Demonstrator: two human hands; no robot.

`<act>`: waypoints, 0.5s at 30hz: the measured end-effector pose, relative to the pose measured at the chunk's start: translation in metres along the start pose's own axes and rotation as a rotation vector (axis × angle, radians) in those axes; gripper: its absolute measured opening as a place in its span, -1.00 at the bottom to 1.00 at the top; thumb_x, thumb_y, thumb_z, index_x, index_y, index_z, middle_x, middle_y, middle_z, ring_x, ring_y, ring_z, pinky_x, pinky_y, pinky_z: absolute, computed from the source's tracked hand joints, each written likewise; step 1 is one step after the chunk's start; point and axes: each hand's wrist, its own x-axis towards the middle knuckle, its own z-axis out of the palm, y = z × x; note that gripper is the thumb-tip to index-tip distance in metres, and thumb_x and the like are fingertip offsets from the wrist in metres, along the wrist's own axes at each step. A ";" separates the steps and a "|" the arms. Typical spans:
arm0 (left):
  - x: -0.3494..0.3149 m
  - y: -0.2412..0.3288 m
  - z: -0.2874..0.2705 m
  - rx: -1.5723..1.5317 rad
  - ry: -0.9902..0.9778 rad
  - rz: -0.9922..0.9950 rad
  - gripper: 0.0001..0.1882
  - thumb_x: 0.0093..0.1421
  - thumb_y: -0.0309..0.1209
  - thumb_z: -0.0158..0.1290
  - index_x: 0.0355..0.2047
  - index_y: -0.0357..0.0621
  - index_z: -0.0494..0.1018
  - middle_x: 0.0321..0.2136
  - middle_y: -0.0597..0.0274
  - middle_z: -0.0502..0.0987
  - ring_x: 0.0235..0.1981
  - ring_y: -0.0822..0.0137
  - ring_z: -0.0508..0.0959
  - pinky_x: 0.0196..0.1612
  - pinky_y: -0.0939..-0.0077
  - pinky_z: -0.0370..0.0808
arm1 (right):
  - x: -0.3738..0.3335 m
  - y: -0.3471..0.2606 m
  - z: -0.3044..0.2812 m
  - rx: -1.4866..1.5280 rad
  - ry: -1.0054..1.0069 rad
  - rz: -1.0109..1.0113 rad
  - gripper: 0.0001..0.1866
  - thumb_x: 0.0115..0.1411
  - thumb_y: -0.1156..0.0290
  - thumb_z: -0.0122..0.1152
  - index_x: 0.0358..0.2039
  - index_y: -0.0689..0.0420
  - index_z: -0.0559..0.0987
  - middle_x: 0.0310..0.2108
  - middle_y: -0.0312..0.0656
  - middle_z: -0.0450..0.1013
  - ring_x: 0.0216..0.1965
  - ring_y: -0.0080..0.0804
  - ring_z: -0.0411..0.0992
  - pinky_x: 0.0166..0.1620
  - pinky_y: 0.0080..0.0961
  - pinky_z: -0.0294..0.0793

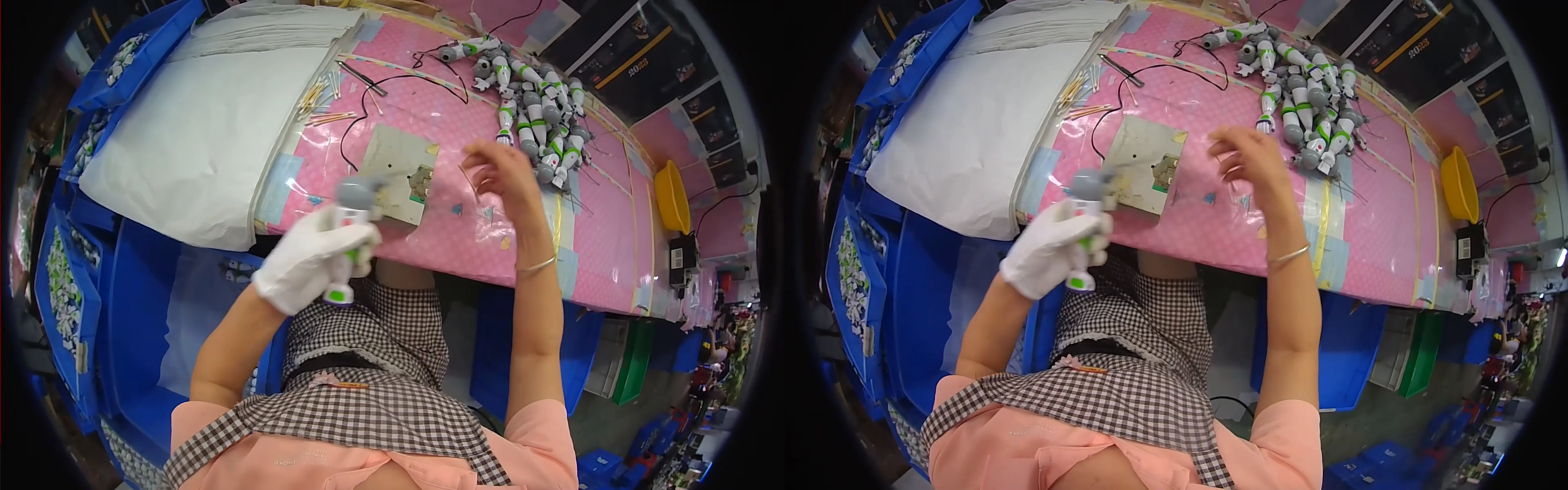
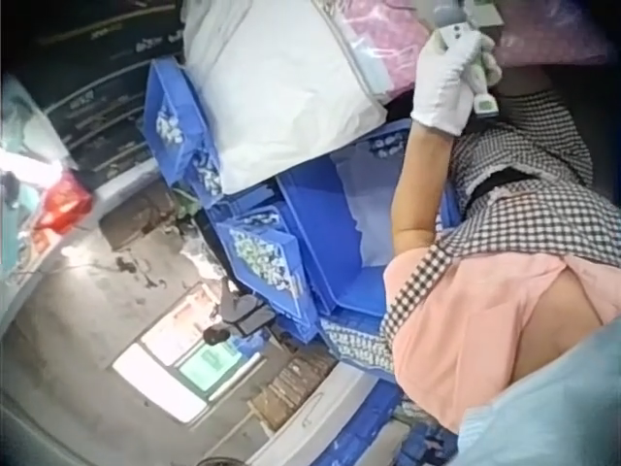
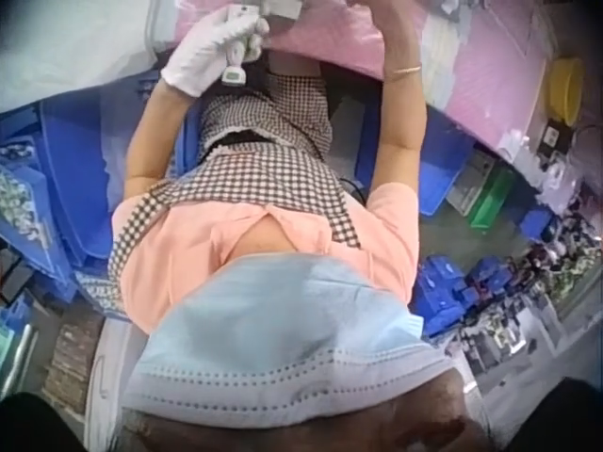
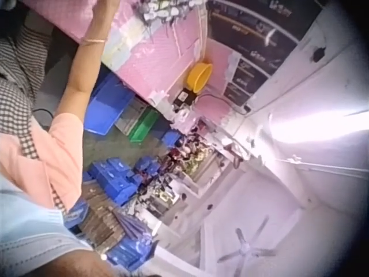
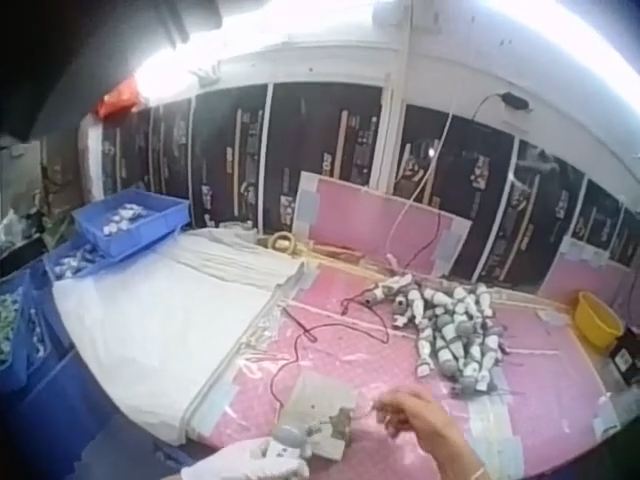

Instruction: Assembling plastic toy figures and placing them into a blue storage bin.

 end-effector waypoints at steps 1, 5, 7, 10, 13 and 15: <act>-0.018 0.010 -0.005 0.029 0.077 0.075 -0.66 0.10 -0.29 0.12 -0.21 -0.23 0.33 -0.45 0.30 0.44 -0.55 0.50 0.45 -0.62 0.64 0.42 | 0.020 0.008 -0.018 -0.130 0.166 -0.076 -0.70 0.11 0.21 0.18 -0.31 0.21 0.56 -0.44 -0.23 0.50 -0.60 -0.62 0.36 -0.52 -0.67 0.35; -0.069 0.003 -0.113 -0.009 0.772 0.711 -0.82 0.22 -0.45 -0.01 -0.20 -0.23 0.32 -0.46 0.25 0.43 -0.48 0.47 0.46 -0.35 0.57 0.48 | 0.093 0.038 -0.062 -1.200 0.579 -0.562 -0.45 0.04 0.10 0.21 -0.07 0.24 0.44 -0.31 0.01 0.50 -0.28 -0.12 0.48 -0.22 -0.31 0.43; -0.064 -0.020 -0.196 -0.130 1.153 0.836 -0.82 0.19 -0.42 0.06 -0.24 -0.17 0.33 -0.48 0.29 0.41 -0.49 0.45 0.44 -0.45 0.56 0.42 | 0.105 0.044 -0.080 -1.444 0.598 -0.405 -0.33 0.01 0.04 0.17 0.06 0.19 0.33 -0.09 0.13 0.41 -0.10 0.09 0.41 -0.06 -0.13 0.38; -0.074 -0.095 -0.310 -0.186 1.286 0.532 -0.80 0.13 -0.35 0.12 -0.34 -0.13 0.34 -0.64 0.30 0.36 -0.68 0.41 0.40 -0.64 0.53 0.33 | 0.104 0.018 -0.117 -1.318 0.630 -0.442 -0.32 0.00 0.01 0.13 0.07 0.18 0.36 -0.03 0.16 0.38 0.05 0.08 0.31 0.08 -0.24 0.28; -0.050 -0.197 -0.377 -0.362 1.268 0.153 -0.79 0.15 -0.23 0.09 -0.40 -0.01 0.32 -0.61 0.24 0.40 -0.72 0.31 0.42 -0.68 0.34 0.32 | 0.087 -0.007 -0.186 -1.226 0.484 -0.353 -0.46 0.08 0.24 0.09 0.02 0.30 0.41 -0.15 -0.06 0.45 -0.17 -0.27 0.40 -0.10 -0.48 0.34; -0.035 -0.246 -0.409 -0.177 1.484 -0.295 -0.62 0.09 -0.06 0.09 -0.26 -0.08 0.45 -0.41 0.11 0.53 -0.43 0.26 0.54 -0.48 0.30 0.44 | 0.077 0.005 -0.190 -0.971 0.386 -0.231 -0.52 0.08 0.35 0.07 0.03 0.26 0.42 -0.32 -0.23 0.43 -0.38 -0.53 0.33 -0.31 -0.67 0.30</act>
